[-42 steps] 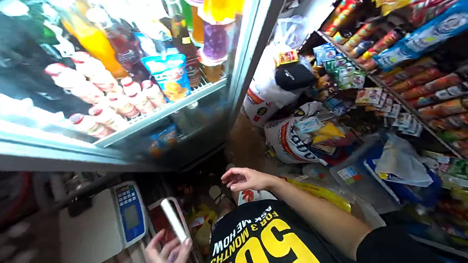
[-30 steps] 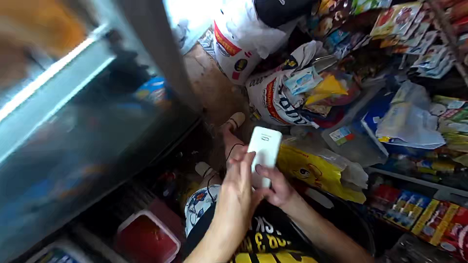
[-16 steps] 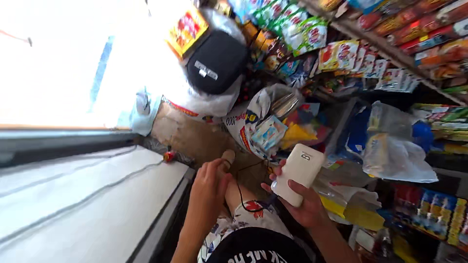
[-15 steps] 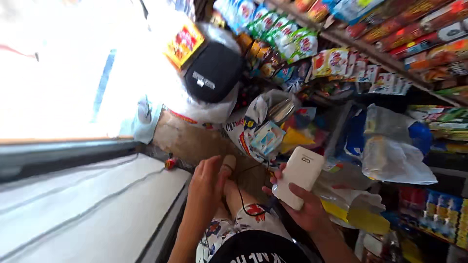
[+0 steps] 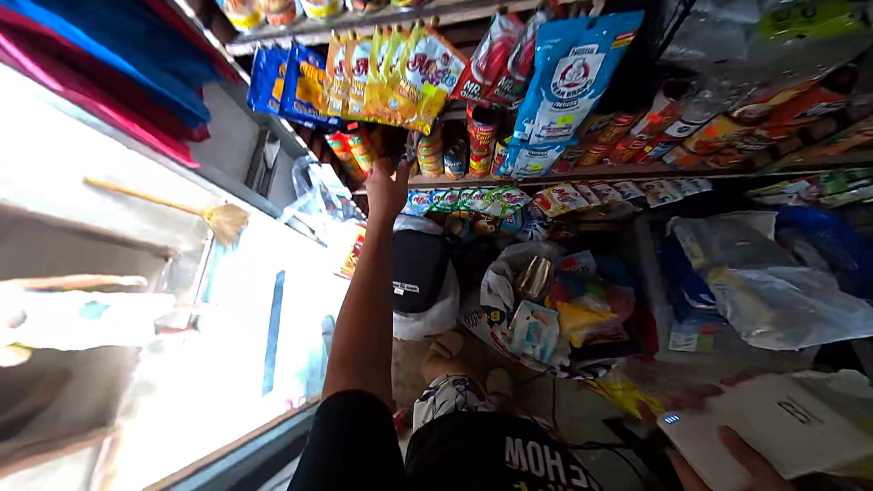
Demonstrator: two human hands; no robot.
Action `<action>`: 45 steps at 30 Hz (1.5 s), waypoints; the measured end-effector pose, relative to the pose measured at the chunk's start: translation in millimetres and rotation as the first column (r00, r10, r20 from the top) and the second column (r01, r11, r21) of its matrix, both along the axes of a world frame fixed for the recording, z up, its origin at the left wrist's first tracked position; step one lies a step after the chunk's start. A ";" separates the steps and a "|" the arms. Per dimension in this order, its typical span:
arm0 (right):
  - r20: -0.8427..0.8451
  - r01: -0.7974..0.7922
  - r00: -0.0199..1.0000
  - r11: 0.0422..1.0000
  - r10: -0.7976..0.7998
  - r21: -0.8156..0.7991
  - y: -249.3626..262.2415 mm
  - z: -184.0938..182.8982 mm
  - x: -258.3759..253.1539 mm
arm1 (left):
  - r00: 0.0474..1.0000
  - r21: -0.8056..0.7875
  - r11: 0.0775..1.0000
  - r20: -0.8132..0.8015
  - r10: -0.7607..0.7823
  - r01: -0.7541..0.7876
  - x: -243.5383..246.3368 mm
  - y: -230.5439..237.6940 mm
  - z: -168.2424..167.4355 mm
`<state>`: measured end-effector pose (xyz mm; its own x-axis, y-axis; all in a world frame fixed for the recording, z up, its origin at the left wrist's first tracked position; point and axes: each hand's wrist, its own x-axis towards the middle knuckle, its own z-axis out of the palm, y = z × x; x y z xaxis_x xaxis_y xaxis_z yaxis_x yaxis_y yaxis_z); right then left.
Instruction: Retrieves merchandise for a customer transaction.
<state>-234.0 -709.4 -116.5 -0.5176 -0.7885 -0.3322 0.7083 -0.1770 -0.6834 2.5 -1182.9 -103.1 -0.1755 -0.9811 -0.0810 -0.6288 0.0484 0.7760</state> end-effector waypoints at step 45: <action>-0.086 0.675 0.732 0.737 -0.676 -0.047 14.9 -6.9 210.0 | 0.925 -0.377 0.859 -0.013 -0.379 0.347 -43.6 -112.5 -112.2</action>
<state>-24.0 -694.5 -123.3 -0.9424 -0.2234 -0.2490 0.3342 -0.5933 -0.7323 -41.1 -1295.4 -215.3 -0.5149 -0.8041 0.2971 -0.4455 0.5471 0.7087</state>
